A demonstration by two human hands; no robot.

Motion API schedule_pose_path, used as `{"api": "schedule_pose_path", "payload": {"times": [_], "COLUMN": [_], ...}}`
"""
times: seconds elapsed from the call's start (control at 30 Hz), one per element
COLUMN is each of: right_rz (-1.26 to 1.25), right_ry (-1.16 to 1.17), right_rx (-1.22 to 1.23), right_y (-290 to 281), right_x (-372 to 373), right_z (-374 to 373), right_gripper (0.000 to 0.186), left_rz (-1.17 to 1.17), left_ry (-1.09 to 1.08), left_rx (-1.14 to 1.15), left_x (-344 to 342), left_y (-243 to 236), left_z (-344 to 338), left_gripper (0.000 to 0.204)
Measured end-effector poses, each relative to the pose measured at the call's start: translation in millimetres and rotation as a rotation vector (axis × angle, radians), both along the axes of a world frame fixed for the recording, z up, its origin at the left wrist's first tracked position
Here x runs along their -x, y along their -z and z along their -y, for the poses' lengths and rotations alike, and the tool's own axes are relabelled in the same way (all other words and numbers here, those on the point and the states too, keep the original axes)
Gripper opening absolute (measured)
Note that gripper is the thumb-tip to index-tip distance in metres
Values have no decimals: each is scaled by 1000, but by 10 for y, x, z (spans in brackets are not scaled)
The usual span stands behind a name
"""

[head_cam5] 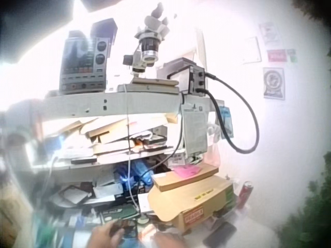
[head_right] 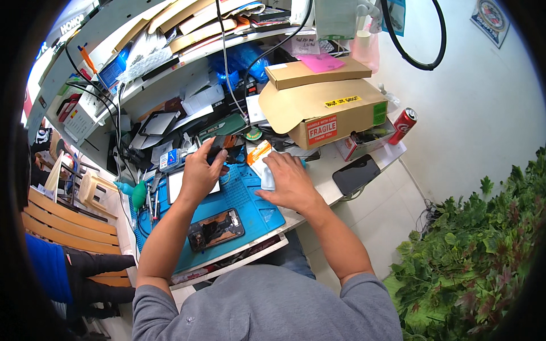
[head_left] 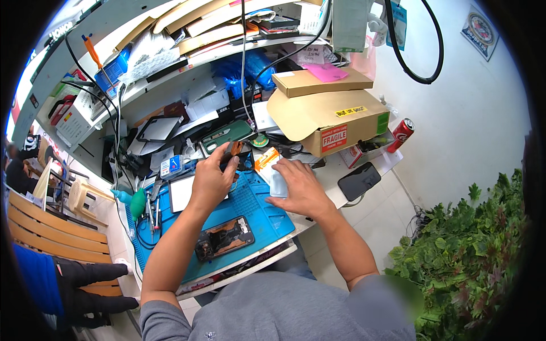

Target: The person searches through a cluttered shelf, retrieves a smartphone, and places it on a blue mat. They then use a green screwdriver to unscrew the back cover of the phone.

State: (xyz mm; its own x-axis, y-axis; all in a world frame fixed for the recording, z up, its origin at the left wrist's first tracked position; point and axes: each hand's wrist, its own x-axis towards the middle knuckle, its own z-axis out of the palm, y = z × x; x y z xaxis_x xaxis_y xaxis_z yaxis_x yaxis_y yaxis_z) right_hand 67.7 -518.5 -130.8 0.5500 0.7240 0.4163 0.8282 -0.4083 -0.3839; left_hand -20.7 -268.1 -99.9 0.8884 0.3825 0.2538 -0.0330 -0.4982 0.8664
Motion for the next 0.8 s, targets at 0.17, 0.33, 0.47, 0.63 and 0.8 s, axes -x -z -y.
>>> {"api": "schedule_pose_path", "payload": {"times": [0.17, 0.33, 0.47, 0.63, 0.8], "right_rz": [-43, 86, 6, 88, -254], "right_ry": [-18, -37, 20, 35, -153], "right_rx": [-134, -273, -327, -139, -450], "right_y": [82, 247, 121, 123, -353], "right_x": [-19, -217, -230, -254, 251], "right_z": [-451, -556, -326, -55, -499], "right_gripper": [59, 30, 12, 21, 37], "left_rz": [-24, 117, 100, 167, 130], "left_ry": [67, 129, 58, -19, 123], "left_rx": [-81, -159, -169, 238, 374], "left_x": [-108, -89, 130, 568, 880], "left_y": [16, -234, -441, -562, -317], "left_z": [210, 402, 50, -498, -801], "left_gripper": [41, 25, 29, 22, 17]}}
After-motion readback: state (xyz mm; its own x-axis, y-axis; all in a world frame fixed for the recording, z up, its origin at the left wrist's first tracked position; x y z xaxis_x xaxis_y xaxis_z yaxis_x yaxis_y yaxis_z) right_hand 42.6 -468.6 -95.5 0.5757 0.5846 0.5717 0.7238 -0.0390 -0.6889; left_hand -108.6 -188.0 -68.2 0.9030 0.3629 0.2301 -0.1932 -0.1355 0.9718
